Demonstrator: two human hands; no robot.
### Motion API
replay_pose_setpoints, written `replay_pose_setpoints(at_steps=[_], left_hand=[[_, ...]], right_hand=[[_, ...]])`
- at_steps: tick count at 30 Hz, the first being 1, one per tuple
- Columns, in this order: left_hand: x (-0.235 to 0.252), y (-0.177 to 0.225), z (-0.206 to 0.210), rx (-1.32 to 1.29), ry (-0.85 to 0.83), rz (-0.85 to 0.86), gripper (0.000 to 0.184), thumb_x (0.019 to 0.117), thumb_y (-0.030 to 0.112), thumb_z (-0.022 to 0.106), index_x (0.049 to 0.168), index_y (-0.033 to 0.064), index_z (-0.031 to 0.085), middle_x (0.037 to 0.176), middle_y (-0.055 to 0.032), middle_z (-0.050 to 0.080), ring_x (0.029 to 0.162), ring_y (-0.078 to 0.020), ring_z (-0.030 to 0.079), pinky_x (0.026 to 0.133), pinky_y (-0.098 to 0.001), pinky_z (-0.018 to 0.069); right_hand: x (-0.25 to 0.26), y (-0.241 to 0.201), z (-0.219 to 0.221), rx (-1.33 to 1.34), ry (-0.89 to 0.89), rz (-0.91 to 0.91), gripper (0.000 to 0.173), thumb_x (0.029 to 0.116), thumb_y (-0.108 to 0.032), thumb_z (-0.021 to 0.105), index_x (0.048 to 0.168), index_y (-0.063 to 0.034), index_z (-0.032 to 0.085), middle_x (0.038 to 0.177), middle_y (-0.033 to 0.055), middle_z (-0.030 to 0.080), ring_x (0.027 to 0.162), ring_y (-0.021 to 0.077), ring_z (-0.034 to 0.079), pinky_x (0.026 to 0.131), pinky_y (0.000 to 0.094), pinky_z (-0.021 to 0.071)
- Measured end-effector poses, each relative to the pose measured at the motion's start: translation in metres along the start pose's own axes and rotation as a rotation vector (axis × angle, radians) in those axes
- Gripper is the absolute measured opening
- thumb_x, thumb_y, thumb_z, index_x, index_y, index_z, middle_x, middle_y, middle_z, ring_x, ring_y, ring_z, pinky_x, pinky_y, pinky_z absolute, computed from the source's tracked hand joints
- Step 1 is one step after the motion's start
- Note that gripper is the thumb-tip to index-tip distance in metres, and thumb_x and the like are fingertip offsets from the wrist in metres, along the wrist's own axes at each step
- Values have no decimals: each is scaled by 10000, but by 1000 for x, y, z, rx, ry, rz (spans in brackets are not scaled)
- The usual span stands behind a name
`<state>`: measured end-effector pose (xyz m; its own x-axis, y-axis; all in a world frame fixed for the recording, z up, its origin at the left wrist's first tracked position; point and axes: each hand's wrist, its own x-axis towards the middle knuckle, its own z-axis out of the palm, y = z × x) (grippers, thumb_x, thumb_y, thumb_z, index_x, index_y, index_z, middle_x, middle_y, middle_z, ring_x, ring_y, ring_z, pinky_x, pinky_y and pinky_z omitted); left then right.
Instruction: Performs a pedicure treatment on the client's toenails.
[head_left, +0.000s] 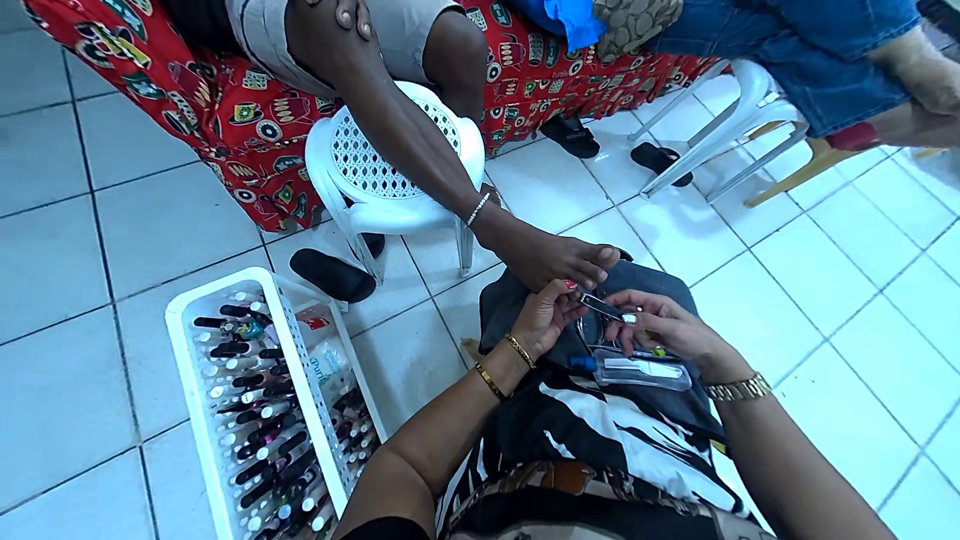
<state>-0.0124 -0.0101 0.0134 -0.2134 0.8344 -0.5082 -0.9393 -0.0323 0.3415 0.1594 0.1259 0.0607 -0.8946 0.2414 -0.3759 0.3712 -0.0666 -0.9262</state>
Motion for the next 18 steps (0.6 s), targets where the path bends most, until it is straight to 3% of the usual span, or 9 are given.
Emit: replay_pose_setpoints(at_steps=[3, 10, 16, 18], left_hand=[[0, -1, 1, 11, -2, 9, 203, 1055, 84, 475, 884, 91, 582, 791, -31, 638, 739, -143, 664, 779, -283, 583], [0, -3, 1, 46, -10, 18, 187, 1059, 122, 490, 918, 86, 608, 824, -36, 657, 764, -142, 671, 790, -286, 578], [2, -4, 0, 49, -50, 42, 180, 1064, 125, 481, 954, 81, 617, 844, -43, 666, 776, -142, 669, 808, -292, 570], [2, -5, -1, 47, -47, 42, 179, 1058, 120, 486, 945, 82, 620, 840, -44, 668, 769, -141, 671, 802, -291, 573]], right_hand=[[-3, 5, 9, -21, 46, -37, 317, 976, -288, 597, 1255, -140, 569, 920, -57, 763, 575, -41, 605, 461, 108, 415], [-8, -1, 34, -181, 199, -82, 388, 962, -221, 592, 1304, -45, 538, 810, -89, 707, 599, -36, 620, 534, 126, 483], [-6, 1, 43, -240, 228, -67, 480, 958, -242, 615, 1363, -17, 493, 830, -66, 695, 626, -8, 635, 572, 160, 524], [-7, 3, 47, -224, 230, -73, 471, 962, -228, 607, 1364, -19, 479, 838, -73, 703, 617, -27, 624, 550, 139, 499]])
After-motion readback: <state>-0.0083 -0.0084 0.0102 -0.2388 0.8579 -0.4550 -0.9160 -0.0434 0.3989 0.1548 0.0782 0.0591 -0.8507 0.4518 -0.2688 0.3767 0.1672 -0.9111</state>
